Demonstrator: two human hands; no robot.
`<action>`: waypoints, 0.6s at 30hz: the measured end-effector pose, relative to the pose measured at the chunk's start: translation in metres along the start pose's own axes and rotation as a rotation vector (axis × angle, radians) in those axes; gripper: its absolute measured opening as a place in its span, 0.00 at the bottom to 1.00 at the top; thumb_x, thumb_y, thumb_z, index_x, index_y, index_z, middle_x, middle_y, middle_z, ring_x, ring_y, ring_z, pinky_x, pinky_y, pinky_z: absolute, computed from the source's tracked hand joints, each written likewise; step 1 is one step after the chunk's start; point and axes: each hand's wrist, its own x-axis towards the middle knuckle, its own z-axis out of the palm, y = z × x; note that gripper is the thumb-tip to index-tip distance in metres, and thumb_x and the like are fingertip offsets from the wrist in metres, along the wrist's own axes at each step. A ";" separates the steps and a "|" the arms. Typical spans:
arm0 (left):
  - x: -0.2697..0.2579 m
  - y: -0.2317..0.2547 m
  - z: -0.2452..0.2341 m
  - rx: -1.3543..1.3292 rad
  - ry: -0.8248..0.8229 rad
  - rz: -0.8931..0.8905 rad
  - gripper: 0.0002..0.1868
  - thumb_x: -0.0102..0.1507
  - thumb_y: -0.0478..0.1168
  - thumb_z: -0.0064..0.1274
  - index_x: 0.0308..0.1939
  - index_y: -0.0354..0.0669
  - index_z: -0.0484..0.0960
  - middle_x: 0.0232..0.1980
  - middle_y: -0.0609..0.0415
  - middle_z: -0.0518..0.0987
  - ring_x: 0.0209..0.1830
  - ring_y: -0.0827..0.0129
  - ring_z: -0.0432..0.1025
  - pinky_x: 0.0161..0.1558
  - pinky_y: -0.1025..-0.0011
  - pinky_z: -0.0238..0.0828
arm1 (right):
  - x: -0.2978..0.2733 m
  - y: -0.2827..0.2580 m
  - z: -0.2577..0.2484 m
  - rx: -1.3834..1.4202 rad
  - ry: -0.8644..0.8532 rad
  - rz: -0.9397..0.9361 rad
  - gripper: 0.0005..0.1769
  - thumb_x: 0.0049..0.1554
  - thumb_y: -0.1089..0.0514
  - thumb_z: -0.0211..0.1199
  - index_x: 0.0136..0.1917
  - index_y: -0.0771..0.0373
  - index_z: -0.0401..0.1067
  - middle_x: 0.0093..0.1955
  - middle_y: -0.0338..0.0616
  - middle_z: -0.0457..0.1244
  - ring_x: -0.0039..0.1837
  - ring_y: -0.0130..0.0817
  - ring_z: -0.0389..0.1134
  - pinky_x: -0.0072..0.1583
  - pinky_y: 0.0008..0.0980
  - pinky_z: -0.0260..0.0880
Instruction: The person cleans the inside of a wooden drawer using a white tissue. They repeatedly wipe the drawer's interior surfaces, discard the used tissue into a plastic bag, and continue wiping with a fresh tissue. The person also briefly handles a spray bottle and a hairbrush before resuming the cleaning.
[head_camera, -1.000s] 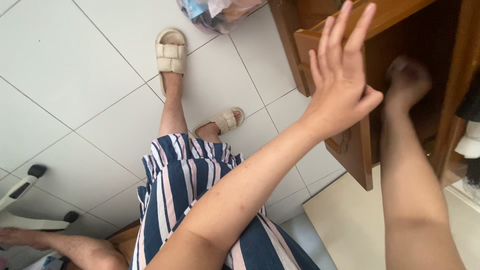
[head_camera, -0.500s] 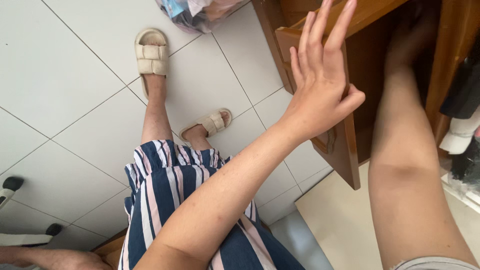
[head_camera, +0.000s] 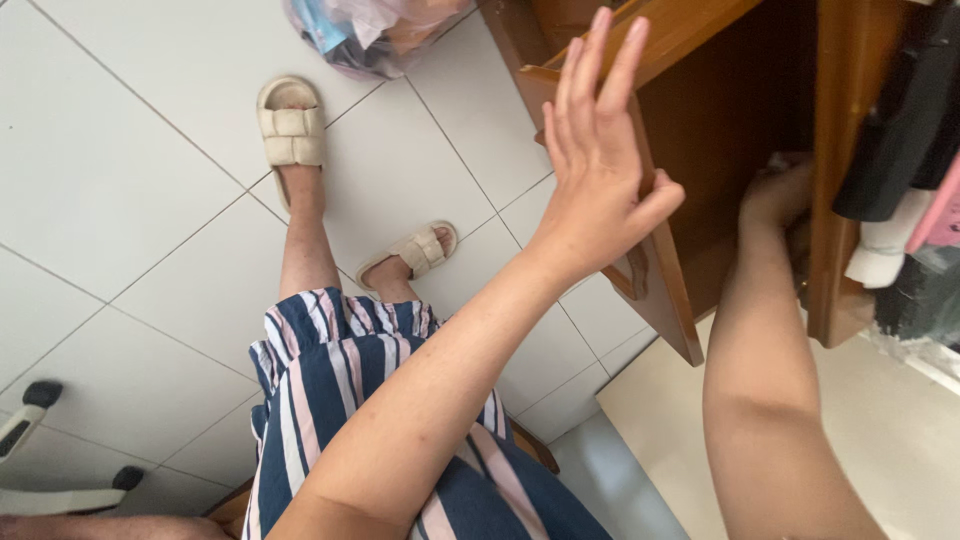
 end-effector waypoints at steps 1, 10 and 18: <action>0.000 0.000 0.001 0.000 -0.010 -0.004 0.59 0.55 0.36 0.56 0.80 0.57 0.32 0.84 0.47 0.33 0.87 0.45 0.30 0.80 0.31 0.29 | -0.014 -0.009 -0.005 -0.117 -0.032 -0.002 0.08 0.55 0.67 0.64 0.50 0.65 0.77 0.51 0.54 0.70 0.53 0.44 0.72 0.57 0.38 0.71; 0.003 0.001 -0.004 0.013 -0.051 -0.004 0.56 0.57 0.35 0.57 0.80 0.49 0.35 0.84 0.44 0.35 0.87 0.44 0.31 0.84 0.50 0.31 | -0.192 -0.120 -0.037 -1.225 -0.816 0.080 0.07 0.52 0.67 0.68 0.46 0.66 0.81 0.46 0.55 0.72 0.48 0.45 0.74 0.52 0.39 0.74; 0.005 0.001 -0.007 0.032 -0.078 0.013 0.56 0.58 0.35 0.59 0.80 0.46 0.36 0.83 0.43 0.37 0.87 0.47 0.33 0.86 0.50 0.31 | -0.077 -0.043 -0.053 -0.783 -0.509 -0.056 0.06 0.52 0.72 0.65 0.43 0.68 0.79 0.48 0.48 0.73 0.52 0.35 0.75 0.56 0.33 0.75</action>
